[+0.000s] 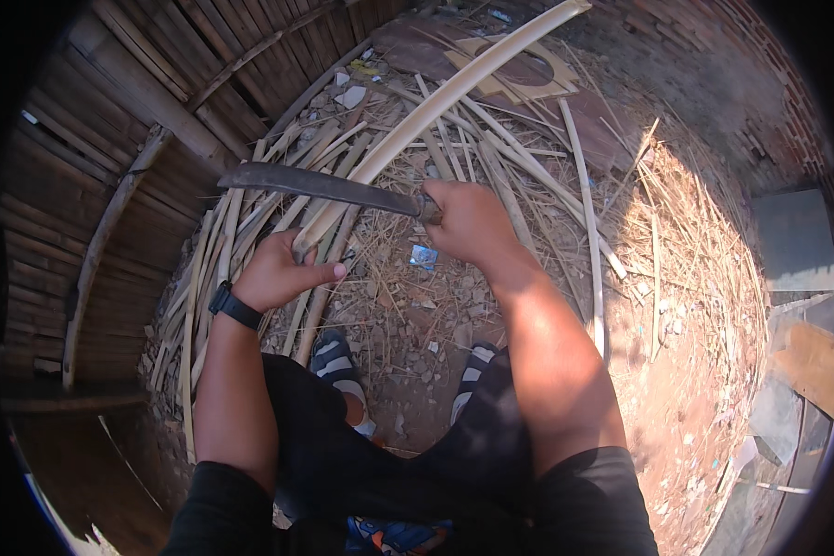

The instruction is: The person sits on the ground and uses a machete to split long bamboo strips into thinner pieces. They repeatedly hold a strip with one hand and strike it with the machete in the other, then drop the split pieces onto a pile on the floor.

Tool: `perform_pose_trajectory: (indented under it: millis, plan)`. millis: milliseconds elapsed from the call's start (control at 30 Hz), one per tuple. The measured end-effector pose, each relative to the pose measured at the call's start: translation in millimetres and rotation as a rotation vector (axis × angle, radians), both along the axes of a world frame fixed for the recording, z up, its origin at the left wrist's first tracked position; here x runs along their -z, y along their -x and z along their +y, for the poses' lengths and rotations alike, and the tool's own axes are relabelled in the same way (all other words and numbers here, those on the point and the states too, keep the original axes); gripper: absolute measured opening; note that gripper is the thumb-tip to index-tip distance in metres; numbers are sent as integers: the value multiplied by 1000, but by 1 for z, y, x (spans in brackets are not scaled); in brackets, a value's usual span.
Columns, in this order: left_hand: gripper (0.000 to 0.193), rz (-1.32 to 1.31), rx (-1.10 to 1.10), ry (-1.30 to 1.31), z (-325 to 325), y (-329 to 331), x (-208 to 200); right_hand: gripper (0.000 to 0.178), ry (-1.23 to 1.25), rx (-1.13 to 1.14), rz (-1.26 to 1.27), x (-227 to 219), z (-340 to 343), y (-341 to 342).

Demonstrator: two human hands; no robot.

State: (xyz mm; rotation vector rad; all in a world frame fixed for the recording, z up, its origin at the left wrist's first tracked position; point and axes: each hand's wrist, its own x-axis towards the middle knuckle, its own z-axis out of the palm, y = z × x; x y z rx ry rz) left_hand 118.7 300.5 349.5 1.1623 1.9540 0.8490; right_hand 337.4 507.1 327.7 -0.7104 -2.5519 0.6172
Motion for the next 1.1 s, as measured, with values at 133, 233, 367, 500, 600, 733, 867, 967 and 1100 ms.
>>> perform_pose_trajectory:
  millis: [133, 233, 367, 500, 600, 733, 867, 967, 1100]
  plan:
    - [52, -41, 12, 41, 9, 7, 2, 26, 89, 50, 68, 4, 8, -5]
    - [50, -29, -6, -20, 4, -2, 4, 20, -84, -50, 33, 2, -13, 6]
    - [51, 35, 14, -7, 1, -6, 3, 18, -72, -52, 45, 8, 13, -5]
    - [45, -11, -30, 3, 7, 3, -3, 21, 184, 130, 63, 5, 21, -12]
    - [46, -32, -42, 8, 4, 2, -2, 20, 38, 47, 64, 3, -2, -3]
    - [46, 17, 3, 26, 1, -8, -6, 20, -227, -38, -53, 3, -4, 2]
    - [45, -46, 25, 50, 1, 1, -14, 40, 217, 255, 74, 9, 36, -16]
    - [48, 4, 20, 39, 0, 6, 0, 39, 211, 230, 40, 11, 30, -22]
    - [45, -14, 53, 40, 1, 0, 10, 25, -87, 32, -49, 11, 3, -5]
